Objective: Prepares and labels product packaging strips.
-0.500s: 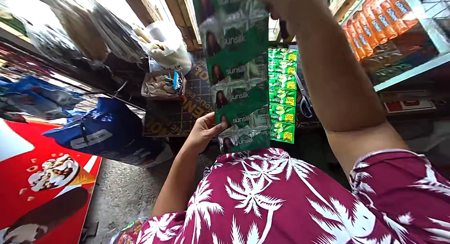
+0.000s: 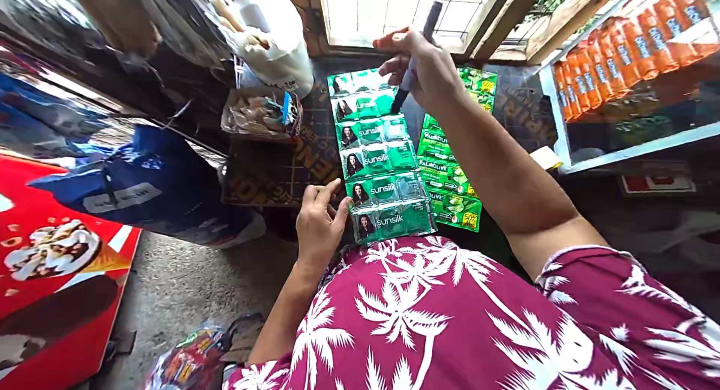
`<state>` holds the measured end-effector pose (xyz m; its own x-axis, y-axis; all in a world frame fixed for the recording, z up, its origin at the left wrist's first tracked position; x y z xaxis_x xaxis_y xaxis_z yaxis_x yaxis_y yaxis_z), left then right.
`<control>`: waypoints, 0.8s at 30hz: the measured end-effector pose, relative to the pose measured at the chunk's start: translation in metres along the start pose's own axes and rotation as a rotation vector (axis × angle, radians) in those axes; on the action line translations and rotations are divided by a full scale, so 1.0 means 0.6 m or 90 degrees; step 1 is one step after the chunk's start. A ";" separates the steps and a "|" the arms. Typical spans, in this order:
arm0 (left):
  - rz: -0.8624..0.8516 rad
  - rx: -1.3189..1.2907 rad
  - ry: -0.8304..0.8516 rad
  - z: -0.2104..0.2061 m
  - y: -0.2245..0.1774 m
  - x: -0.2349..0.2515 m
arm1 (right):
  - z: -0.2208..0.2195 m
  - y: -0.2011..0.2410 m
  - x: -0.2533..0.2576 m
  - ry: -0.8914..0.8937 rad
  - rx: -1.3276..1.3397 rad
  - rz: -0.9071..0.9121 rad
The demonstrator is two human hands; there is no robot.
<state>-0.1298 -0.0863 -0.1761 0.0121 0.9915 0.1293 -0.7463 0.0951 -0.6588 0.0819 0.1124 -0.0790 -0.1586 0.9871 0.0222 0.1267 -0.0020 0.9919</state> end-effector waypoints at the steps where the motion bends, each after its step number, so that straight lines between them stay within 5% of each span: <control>1: -0.032 0.008 -0.025 0.007 -0.006 0.001 | -0.009 0.004 -0.026 0.031 -0.003 0.025; 6: -0.173 -0.177 0.062 0.004 -0.065 0.016 | -0.073 -0.009 -0.166 0.142 -0.031 0.092; 10: -0.209 -0.341 0.166 -0.032 -0.099 0.021 | -0.095 -0.026 -0.219 0.097 0.089 0.193; 16: -0.231 -0.648 0.424 -0.057 -0.151 0.010 | -0.064 -0.017 -0.245 0.037 0.259 0.282; 19: -0.199 -0.762 0.550 -0.068 -0.166 -0.004 | 0.013 0.039 -0.233 -0.076 0.257 0.283; 21: -0.204 -0.683 0.489 -0.064 -0.160 0.004 | 0.070 0.089 -0.226 -0.059 0.109 0.304; 24: -0.221 -0.533 0.339 -0.036 -0.160 0.029 | 0.087 0.108 -0.245 0.161 -0.358 0.261</control>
Point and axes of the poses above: each hand's wrist, its own x-axis towards the middle knuckle, its own z-axis out of the back of the hand, y = z × x, the point moved 5 cm from there along x, towards the middle knuckle, and after that the axes turned 8 degrees about x, right-handed, at the moved point
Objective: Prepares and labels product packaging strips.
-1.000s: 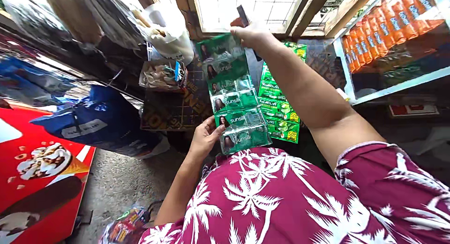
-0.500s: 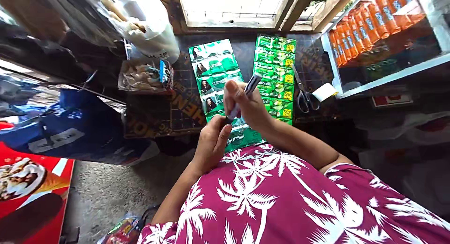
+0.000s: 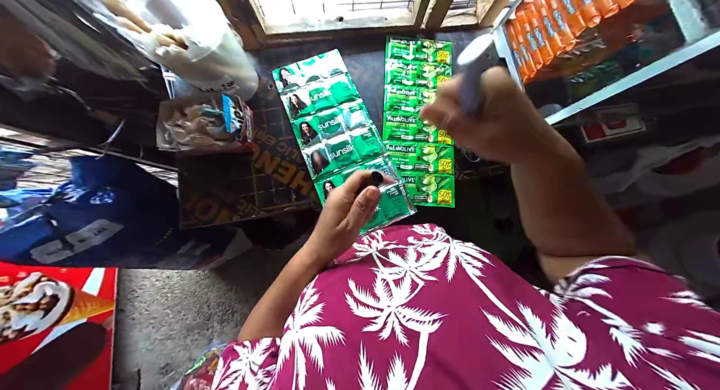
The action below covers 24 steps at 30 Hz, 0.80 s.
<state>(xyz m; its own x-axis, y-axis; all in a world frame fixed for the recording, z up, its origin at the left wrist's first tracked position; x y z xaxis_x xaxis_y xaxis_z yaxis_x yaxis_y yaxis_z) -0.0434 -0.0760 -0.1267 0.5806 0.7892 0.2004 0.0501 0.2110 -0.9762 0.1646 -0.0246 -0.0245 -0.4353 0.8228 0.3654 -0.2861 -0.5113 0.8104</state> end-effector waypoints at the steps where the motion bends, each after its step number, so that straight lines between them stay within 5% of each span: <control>1: -0.011 0.037 -0.020 0.006 -0.008 0.005 | -0.011 0.003 -0.009 0.082 -0.118 -0.002; 6: -0.093 0.240 -0.050 0.001 -0.034 0.021 | -0.058 0.007 -0.035 0.323 -0.437 0.008; 15: -0.215 0.710 -0.029 -0.004 -0.062 0.012 | -0.101 0.017 -0.018 0.386 -0.584 0.083; 20: -0.229 0.741 -0.024 0.022 -0.056 0.008 | -0.126 0.011 0.008 0.392 -0.548 0.134; 24: -0.148 0.557 -0.192 0.092 -0.039 0.005 | -0.123 0.001 0.067 0.263 -0.526 0.182</control>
Point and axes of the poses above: each hand's wrist, its own x-axis towards the middle knuckle, its own z-axis out of the back of the hand, y = z × x, the point moved 5 cm from there along x, towards the middle knuckle, and after that the axes turned 8 degrees about x, right-handed, at the moved point
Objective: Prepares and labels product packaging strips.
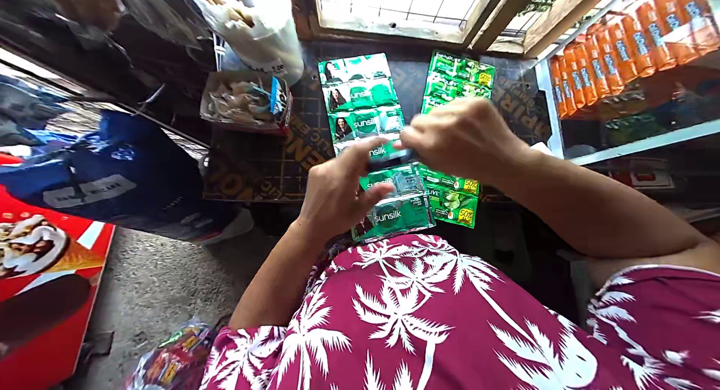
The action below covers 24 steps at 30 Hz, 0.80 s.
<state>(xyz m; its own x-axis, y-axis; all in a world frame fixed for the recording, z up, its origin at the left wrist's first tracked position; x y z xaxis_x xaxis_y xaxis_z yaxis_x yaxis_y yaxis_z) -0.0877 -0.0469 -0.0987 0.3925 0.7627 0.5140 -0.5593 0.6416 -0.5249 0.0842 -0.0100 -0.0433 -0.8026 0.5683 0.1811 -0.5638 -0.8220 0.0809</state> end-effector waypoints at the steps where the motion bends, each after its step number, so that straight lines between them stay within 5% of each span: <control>1: 0.050 -0.007 -0.031 0.003 0.019 0.001 | 0.006 -0.022 0.015 -0.066 -0.007 -0.030; 3: 0.126 0.021 -0.014 -0.009 0.047 0.003 | 0.008 -0.082 0.043 -0.219 0.068 -0.131; 6: 0.111 0.060 0.121 -0.058 0.056 -0.006 | -0.033 -0.172 0.086 -0.462 0.425 -0.270; 10: 0.020 0.089 0.139 -0.110 0.070 -0.026 | -0.136 -0.227 0.162 -0.519 0.770 -0.407; 15: -0.022 0.147 0.124 -0.134 0.074 -0.048 | -0.216 -0.261 0.215 -0.526 0.760 -0.468; 24: -0.049 0.173 0.093 -0.135 0.072 -0.055 | -0.247 -0.299 0.216 -0.547 0.621 -0.443</control>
Point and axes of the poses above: each hand's wrist, its own x-axis towards the middle knuckle, its own z-axis out of the back of the hand, y = z × x, the point moved 5 cm from there along x, towards the middle knuckle, and after that the axes turned 8 degrees about x, right-handed, at the moved point
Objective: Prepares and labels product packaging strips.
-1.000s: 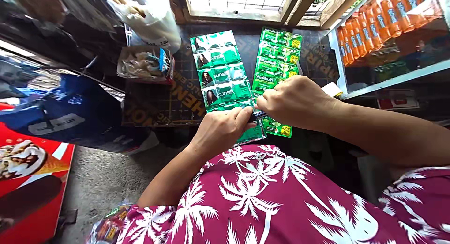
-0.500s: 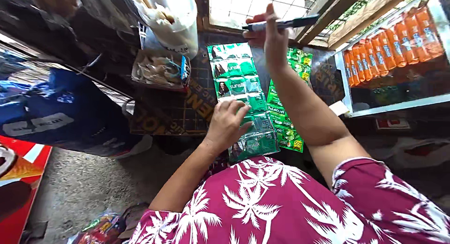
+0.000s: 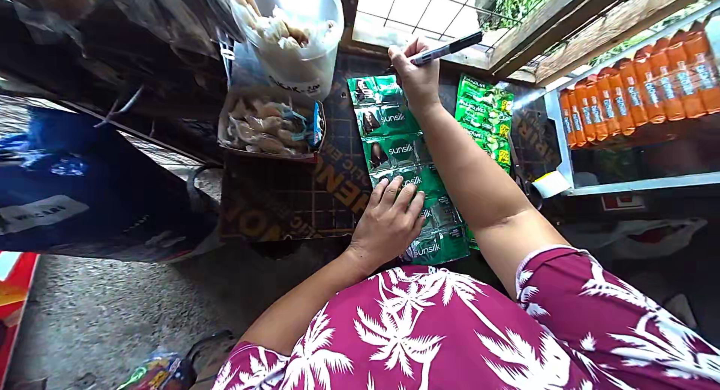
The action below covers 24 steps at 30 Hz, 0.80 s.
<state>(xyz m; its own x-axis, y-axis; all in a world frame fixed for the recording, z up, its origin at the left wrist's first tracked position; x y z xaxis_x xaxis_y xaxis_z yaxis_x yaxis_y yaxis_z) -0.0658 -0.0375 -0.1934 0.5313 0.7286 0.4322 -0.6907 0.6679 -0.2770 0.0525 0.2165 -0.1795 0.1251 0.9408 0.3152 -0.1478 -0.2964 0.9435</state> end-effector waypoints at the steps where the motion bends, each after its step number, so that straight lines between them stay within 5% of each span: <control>1: 0.000 -0.002 0.001 0.000 0.000 0.000 | 0.002 0.000 -0.001 -0.006 -0.021 0.004; 14: -0.012 -0.012 0.017 0.001 0.002 -0.001 | 0.000 0.003 -0.011 0.050 -0.035 0.042; 24: -0.016 -0.013 0.009 0.000 0.003 -0.001 | 0.001 -0.002 -0.008 -0.010 -0.017 -0.001</control>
<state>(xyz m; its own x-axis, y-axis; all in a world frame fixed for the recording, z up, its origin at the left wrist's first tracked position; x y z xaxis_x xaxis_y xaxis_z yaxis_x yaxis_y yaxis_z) -0.0675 -0.0370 -0.1940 0.5551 0.7142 0.4264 -0.6678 0.6883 -0.2834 0.0527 0.2120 -0.1822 0.1409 0.9386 0.3148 -0.1737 -0.2896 0.9412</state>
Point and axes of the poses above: each hand's wrist, its own x-axis towards the middle knuckle, its own z-axis out of the back of the hand, y = z × x, the point moved 5 cm from there along x, towards the middle knuckle, and after that the axes turned 8 degrees about x, right-handed, at the moved point
